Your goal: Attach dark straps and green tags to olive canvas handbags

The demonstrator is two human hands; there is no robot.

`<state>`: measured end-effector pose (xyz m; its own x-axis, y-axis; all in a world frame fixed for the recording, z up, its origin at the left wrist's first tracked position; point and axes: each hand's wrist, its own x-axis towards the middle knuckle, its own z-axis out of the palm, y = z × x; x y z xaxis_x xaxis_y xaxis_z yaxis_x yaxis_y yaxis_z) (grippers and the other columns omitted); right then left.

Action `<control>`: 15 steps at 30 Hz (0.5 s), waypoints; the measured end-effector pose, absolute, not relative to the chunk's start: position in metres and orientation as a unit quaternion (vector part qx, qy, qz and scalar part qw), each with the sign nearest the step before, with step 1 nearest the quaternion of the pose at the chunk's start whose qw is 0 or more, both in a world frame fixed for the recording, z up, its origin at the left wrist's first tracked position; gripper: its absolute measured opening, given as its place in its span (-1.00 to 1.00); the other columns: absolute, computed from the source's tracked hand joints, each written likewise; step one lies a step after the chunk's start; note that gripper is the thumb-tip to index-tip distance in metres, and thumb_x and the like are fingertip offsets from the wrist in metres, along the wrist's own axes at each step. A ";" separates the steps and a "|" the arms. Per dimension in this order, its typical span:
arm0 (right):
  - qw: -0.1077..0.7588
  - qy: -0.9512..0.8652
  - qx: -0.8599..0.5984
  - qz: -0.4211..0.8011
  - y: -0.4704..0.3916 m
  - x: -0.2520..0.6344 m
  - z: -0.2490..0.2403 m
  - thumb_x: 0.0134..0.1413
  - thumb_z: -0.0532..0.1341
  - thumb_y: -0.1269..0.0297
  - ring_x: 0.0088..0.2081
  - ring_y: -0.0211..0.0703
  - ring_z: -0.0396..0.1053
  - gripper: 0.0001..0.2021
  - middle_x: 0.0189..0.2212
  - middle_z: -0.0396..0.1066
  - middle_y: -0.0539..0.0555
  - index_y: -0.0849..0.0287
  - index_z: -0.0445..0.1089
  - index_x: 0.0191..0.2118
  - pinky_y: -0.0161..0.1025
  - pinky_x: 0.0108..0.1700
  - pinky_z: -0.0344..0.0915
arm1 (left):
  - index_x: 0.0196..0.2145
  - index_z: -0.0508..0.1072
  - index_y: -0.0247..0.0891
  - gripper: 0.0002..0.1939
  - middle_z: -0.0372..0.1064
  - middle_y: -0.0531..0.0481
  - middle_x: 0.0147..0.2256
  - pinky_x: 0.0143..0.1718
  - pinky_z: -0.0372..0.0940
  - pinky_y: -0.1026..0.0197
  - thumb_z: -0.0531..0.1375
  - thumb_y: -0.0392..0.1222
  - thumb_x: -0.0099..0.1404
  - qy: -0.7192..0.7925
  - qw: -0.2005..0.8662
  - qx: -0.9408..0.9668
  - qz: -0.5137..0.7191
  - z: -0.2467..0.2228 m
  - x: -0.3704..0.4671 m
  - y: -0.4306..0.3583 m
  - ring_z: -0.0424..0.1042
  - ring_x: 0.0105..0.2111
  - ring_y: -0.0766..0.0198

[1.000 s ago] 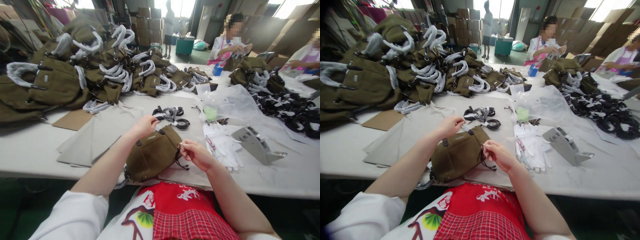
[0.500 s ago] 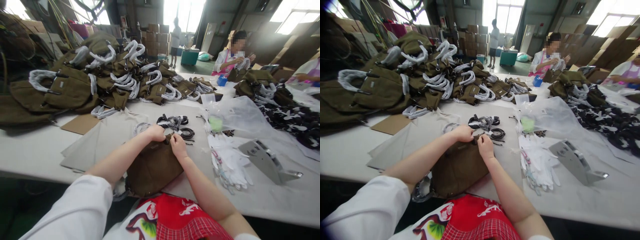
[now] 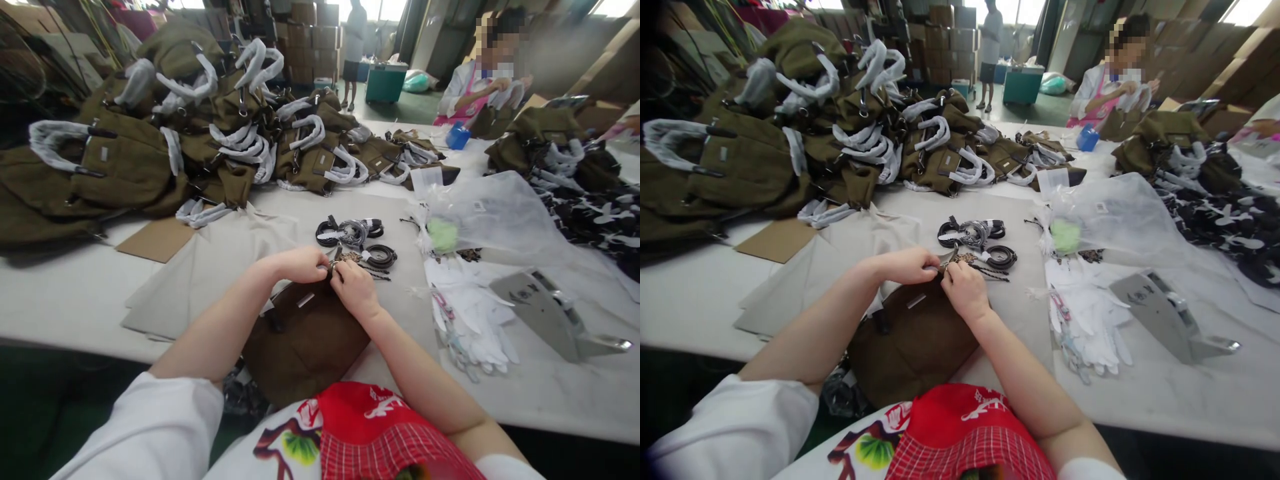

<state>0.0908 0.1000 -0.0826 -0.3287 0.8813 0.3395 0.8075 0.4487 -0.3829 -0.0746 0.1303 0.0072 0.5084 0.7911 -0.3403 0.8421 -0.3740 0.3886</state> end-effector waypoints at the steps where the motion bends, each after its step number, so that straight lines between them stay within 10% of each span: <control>1: 0.250 -0.819 -0.513 0.062 0.099 0.091 -0.078 0.23 0.08 0.36 -0.33 -0.13 0.29 -0.83 -0.38 0.38 0.09 0.14 0.36 -0.37 -0.25 -0.28 0.07 | -0.45 0.51 -0.20 -0.79 0.44 0.04 -0.54 -0.44 0.15 0.24 0.07 -0.20 0.10 0.487 0.263 0.832 -0.036 0.007 -0.074 0.129 0.30 -0.52 0.24; 15: 0.318 -0.826 -0.430 0.179 0.084 0.104 -0.075 0.19 0.03 0.39 -0.31 -0.15 0.29 -0.81 -0.41 0.34 0.06 0.13 0.28 -0.44 -0.26 -0.23 0.16 | -0.44 0.43 -0.26 -0.79 0.40 0.03 -0.49 -0.39 0.18 0.25 0.08 -0.14 0.23 0.507 0.287 0.804 0.115 -0.008 -0.061 0.120 0.30 -0.47 0.26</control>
<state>0.1042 0.0842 -0.0751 -0.4286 0.8235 0.3718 0.5957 0.5669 -0.5689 -0.0608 0.1197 -0.0076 0.4583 0.8825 -0.1058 0.7499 -0.3200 0.5790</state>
